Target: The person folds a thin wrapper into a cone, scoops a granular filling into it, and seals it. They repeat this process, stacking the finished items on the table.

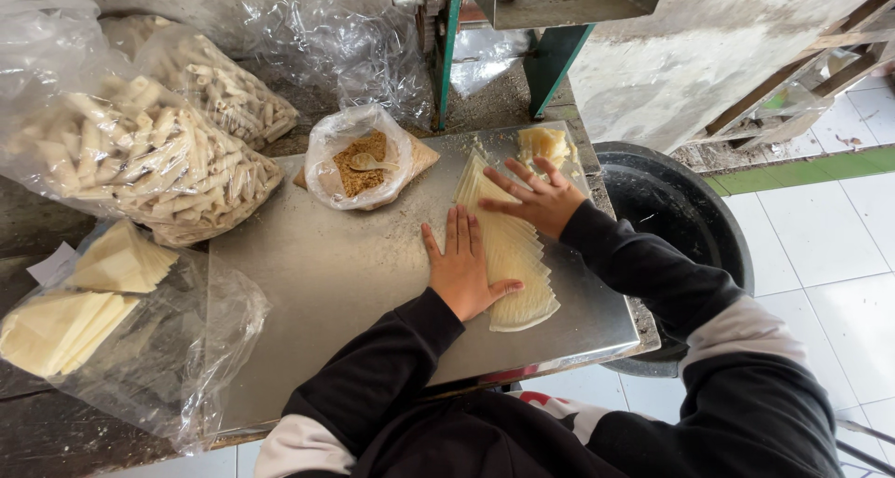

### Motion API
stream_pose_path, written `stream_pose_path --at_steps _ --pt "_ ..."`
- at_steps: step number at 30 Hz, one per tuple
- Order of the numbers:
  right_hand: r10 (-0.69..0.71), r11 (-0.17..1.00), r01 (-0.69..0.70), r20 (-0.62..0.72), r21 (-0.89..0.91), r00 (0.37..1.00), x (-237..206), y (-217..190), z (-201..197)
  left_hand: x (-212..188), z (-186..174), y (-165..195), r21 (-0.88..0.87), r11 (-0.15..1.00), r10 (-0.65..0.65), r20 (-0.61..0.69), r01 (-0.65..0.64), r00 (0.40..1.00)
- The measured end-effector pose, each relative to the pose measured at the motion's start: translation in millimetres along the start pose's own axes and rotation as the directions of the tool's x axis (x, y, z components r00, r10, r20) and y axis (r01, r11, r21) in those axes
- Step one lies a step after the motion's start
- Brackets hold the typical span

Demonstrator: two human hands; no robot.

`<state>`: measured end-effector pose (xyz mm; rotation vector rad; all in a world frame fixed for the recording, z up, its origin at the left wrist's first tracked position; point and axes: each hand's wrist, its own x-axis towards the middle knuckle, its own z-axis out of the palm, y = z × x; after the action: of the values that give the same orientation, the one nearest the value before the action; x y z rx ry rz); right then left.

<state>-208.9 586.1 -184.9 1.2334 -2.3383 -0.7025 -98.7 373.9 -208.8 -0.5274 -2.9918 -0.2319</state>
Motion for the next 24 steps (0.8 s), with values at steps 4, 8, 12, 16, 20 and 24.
stream_pose_path --at_steps 4,8,12,16,20,24 --pt "0.068 0.997 -0.069 0.031 0.038 0.997 17.0 7.1 18.2 -0.7 -1.1 0.1 0.003 1.0 -0.005 0.014 0.005 1.0" --pt "0.153 0.988 -0.154 0.095 0.008 0.984 30.6 22.2 27.7 -1.5 -1.6 -1.3 -0.007 1.0 -0.002 0.034 0.002 0.999" --pt "0.396 0.918 -0.396 0.051 -0.002 0.917 34.9 45.3 27.7 0.2 -1.8 -1.2 -0.018 1.0 0.003 0.043 -0.003 0.999" --pt "0.409 0.911 -0.408 0.009 -0.057 0.912 33.9 46.9 28.7 0.3 -2.0 -1.8 -0.032 0.999 0.004 0.047 -0.003 0.999" --pt "0.395 0.914 -0.396 -0.022 -0.086 0.918 34.1 39.9 30.5 -0.1 -2.4 -1.7 -0.036 0.999 -0.007 0.054 0.009 0.999" --pt "0.434 0.9 -0.435 0.052 0.003 0.899 29.9 36.4 22.0 -0.6 -2.6 -1.3 -0.037 0.999 -0.005 0.054 0.007 0.999"
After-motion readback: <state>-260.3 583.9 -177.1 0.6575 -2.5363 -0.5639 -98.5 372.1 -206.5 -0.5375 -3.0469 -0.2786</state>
